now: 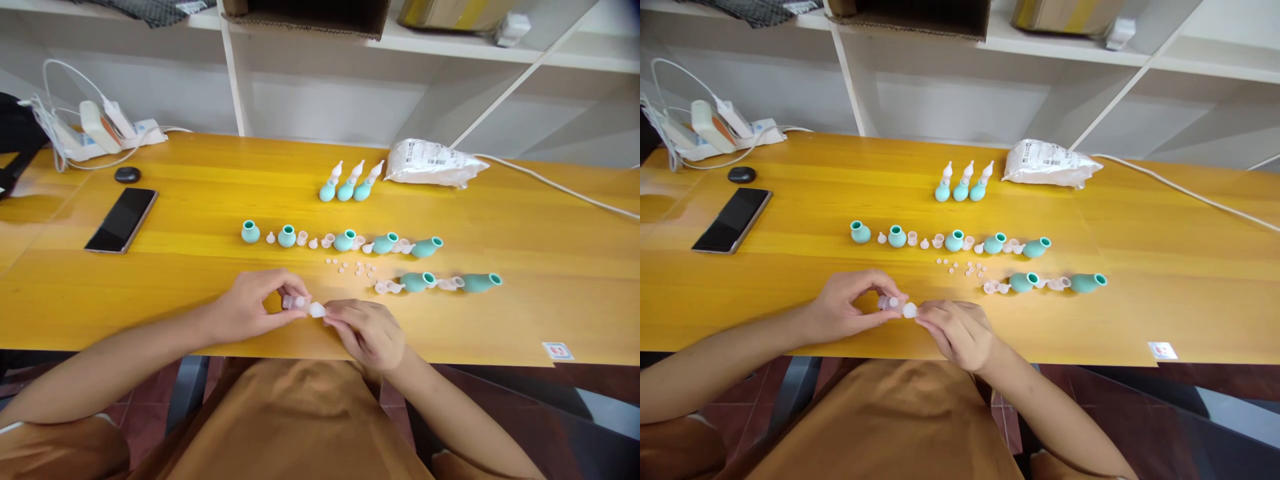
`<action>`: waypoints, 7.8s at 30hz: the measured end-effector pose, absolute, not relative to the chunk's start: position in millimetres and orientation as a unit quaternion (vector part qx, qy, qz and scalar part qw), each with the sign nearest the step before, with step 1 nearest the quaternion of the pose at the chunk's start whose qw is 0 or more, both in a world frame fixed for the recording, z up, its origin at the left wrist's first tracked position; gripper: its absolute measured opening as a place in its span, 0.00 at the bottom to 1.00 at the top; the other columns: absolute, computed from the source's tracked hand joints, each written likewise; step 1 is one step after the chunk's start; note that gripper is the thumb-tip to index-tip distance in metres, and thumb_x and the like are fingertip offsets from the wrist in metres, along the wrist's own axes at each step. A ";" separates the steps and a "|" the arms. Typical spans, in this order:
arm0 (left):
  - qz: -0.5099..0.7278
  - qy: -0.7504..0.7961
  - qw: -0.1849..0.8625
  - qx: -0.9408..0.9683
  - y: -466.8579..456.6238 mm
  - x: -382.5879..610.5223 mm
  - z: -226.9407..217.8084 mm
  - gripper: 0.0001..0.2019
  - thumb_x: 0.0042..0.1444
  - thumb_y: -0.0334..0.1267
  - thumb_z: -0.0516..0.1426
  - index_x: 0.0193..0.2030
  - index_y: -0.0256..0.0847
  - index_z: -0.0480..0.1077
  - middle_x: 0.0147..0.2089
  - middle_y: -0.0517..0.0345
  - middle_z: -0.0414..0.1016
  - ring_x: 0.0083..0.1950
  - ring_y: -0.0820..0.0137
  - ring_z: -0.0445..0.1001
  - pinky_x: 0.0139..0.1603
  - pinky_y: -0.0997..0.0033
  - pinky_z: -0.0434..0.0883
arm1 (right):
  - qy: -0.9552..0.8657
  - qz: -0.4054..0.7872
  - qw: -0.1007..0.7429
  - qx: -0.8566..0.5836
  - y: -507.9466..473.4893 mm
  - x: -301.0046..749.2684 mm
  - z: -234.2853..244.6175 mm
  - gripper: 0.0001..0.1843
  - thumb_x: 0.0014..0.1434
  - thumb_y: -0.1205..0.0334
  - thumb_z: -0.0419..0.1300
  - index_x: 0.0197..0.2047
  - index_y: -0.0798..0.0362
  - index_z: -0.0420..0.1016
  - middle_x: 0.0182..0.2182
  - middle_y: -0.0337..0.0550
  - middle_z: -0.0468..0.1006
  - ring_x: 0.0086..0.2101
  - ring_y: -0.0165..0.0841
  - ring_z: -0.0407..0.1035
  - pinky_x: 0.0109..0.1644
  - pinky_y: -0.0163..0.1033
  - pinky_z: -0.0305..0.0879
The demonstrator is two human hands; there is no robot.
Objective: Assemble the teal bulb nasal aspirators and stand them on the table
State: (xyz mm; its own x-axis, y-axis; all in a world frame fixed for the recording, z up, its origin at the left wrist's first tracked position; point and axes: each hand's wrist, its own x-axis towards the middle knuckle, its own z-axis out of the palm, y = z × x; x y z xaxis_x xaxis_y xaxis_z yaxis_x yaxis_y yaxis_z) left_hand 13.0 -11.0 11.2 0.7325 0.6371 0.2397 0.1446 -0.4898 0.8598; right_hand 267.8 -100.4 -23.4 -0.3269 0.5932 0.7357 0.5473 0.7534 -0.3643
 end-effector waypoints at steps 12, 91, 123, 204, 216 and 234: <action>0.290 0.226 0.487 0.792 -9.4 13.3 1.3 0.11 0.67 0.38 0.69 0.53 0.44 0.76 0.47 0.60 0.84 0.46 0.71 0.84 0.52 0.69 0.81 | -0.831 0.059 0.432 -0.347 -101.6 267.3 -41.9 0.30 0.72 0.73 0.68 0.74 0.52 0.71 0.50 0.53 0.88 0.44 0.37 0.85 0.47 0.40 0.85; 0.284 0.512 0.158 0.795 83.7 -18.2 -15.7 0.16 0.64 0.41 0.63 0.56 0.43 0.72 0.57 0.45 0.78 0.60 0.52 0.77 0.65 0.46 0.74 | -0.822 -0.008 0.450 -0.350 -98.1 267.0 -32.0 0.30 0.75 0.76 0.57 0.76 0.52 0.67 0.45 0.50 0.91 0.35 0.36 0.85 0.34 0.39 0.76; 0.215 0.237 0.415 0.852 38.2 -4.5 15.7 0.23 0.57 0.54 0.76 0.49 0.44 0.78 0.46 0.57 0.83 0.43 0.66 0.78 0.48 0.66 0.75 | -0.806 0.034 0.490 -0.330 -111.0 282.0 -22.4 0.28 0.74 0.74 0.60 0.72 0.45 0.72 0.41 0.47 0.90 0.29 0.33 0.78 0.33 0.37 0.76; 0.120 0.141 0.273 0.944 11.5 14.6 -18.0 0.12 0.76 0.44 0.56 0.55 0.40 0.76 0.49 0.49 0.79 0.45 0.62 0.78 0.47 0.64 0.73 | -0.842 0.086 0.343 -0.408 -94.1 265.8 -34.7 0.07 0.81 0.63 0.58 0.59 0.51 0.72 0.45 0.46 0.90 0.36 0.35 0.86 0.39 0.39 0.81; 0.130 0.101 0.123 0.979 4.0 17.5 -14.9 0.16 0.81 0.47 0.53 0.50 0.39 0.76 0.44 0.49 0.82 0.42 0.61 0.77 0.44 0.62 0.70 | -0.806 0.212 0.343 -0.434 -99.7 264.0 -29.2 0.06 0.81 0.58 0.59 0.57 0.49 0.71 0.43 0.46 0.88 0.37 0.35 0.86 0.38 0.37 0.81; 0.115 0.266 0.545 0.787 8.2 17.0 4.7 0.17 0.72 0.55 0.62 0.50 0.43 0.75 0.44 0.59 0.83 0.42 0.68 0.78 0.46 0.68 0.73 | -0.842 -0.094 0.349 -0.400 -93.5 262.2 -35.1 0.08 0.78 0.66 0.63 0.58 0.54 0.74 0.41 0.50 0.88 0.34 0.37 0.83 0.38 0.41 0.80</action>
State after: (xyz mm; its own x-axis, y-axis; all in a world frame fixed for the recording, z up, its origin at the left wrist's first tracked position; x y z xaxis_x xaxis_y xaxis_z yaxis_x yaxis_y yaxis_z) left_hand 17.0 8.2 4.7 0.8319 0.5439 -0.1095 0.2943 -0.2652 0.9182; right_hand 262.2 -93.5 -35.1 -0.4369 0.6082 0.6627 0.7397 0.6621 -0.1200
